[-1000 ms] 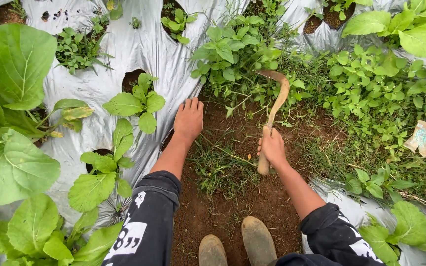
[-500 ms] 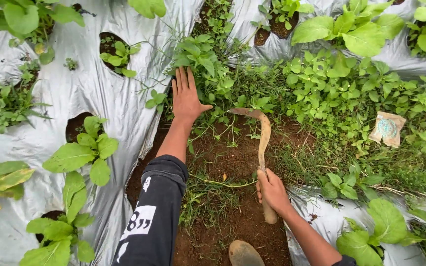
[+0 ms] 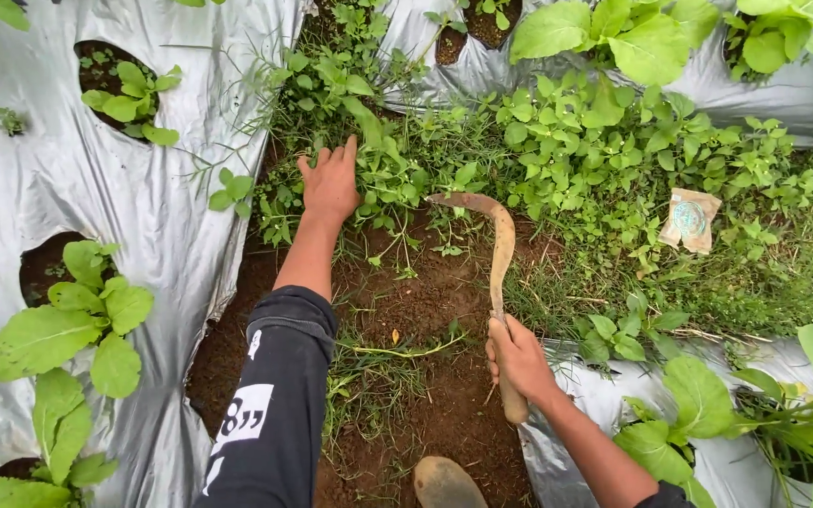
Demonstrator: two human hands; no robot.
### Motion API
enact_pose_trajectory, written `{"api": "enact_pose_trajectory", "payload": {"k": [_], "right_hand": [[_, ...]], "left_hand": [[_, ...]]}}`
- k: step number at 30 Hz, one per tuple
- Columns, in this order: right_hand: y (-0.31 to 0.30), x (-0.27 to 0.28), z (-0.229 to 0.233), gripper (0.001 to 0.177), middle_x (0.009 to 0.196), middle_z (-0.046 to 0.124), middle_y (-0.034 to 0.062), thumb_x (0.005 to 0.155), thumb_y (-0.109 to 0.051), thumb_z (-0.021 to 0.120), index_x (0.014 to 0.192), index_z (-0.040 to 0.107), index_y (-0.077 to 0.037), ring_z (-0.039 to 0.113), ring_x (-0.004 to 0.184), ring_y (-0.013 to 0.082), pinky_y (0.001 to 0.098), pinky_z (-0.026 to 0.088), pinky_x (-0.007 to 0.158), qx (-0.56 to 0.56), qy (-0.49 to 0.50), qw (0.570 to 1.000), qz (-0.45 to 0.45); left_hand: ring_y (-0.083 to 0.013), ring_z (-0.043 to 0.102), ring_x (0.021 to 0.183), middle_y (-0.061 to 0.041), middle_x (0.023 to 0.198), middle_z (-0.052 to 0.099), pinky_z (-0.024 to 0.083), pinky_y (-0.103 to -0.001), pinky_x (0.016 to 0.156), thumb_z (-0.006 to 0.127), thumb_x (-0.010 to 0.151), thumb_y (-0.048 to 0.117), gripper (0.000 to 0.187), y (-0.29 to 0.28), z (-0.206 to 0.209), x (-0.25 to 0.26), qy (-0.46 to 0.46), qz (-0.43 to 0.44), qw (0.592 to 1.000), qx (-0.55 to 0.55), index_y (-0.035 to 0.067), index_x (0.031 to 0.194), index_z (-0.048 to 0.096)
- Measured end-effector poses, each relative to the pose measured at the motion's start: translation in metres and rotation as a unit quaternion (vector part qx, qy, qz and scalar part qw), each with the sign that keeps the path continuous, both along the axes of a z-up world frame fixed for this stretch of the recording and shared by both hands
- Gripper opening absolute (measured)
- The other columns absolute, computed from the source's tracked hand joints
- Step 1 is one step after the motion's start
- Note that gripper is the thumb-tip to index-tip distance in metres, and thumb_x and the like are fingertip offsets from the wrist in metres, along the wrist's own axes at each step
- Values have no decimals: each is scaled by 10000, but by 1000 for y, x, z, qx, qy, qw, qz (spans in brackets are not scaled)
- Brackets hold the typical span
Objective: The person walks through a garden and kneels to remove weeds from the soil between rows of plants. Using a hand hoe, they loosen the ground and pull out the weeds by hand, gathering them into a pile before discarding them.
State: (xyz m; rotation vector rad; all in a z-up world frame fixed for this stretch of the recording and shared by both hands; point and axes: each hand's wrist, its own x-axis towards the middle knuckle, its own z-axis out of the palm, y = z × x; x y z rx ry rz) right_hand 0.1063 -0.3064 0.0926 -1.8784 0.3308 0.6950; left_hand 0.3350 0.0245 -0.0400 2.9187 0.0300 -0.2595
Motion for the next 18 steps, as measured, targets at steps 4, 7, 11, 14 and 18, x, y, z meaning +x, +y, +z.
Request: {"api": "enact_pose_trajectory", "payload": {"k": [4,7,11,14,18], "right_hand": [[19,8,-13,316,584,560,96,1098,-199,368,884,537,-40,623,416,188,331,572,417,20,-36,999,13],[51,23,-7,324,596,586,104,1103,-207,366,890,541,-35,637,438,187,330,580,435,19,-54,998,27],[91,51,-41,361,603,623,116,1112,-245,363,893,547,-25,648,445,195,330,586,432,32,-89,994,58],[130,69,-44,341,622,627,118,1111,-230,377,909,551,-17,656,464,187,320,588,423,66,-96,989,89],[167,81,-51,375,634,637,129,1121,-250,356,911,553,-10,666,481,191,332,589,440,71,-140,984,88]], "left_hand": [[-238,465,1284,-37,1310,594,288,-627,1111,724,929,115,457,15,-62,-18,-81,-61,992,72,211,1361,608],[-282,428,1382,-88,1360,546,325,-614,1162,640,1006,37,298,21,-37,-54,-95,-84,989,79,168,1274,637],[-299,327,1509,-107,1451,454,322,-608,1240,609,1008,-31,308,22,1,-97,-65,-94,992,46,112,1277,562],[-309,339,1507,-137,1468,458,374,-565,1227,603,990,-73,361,33,16,-121,-99,-74,992,-5,74,1313,539],[-330,386,1459,-149,1452,477,441,-506,1207,853,757,-86,692,35,29,-139,-87,-58,994,-39,53,1343,512]]}}
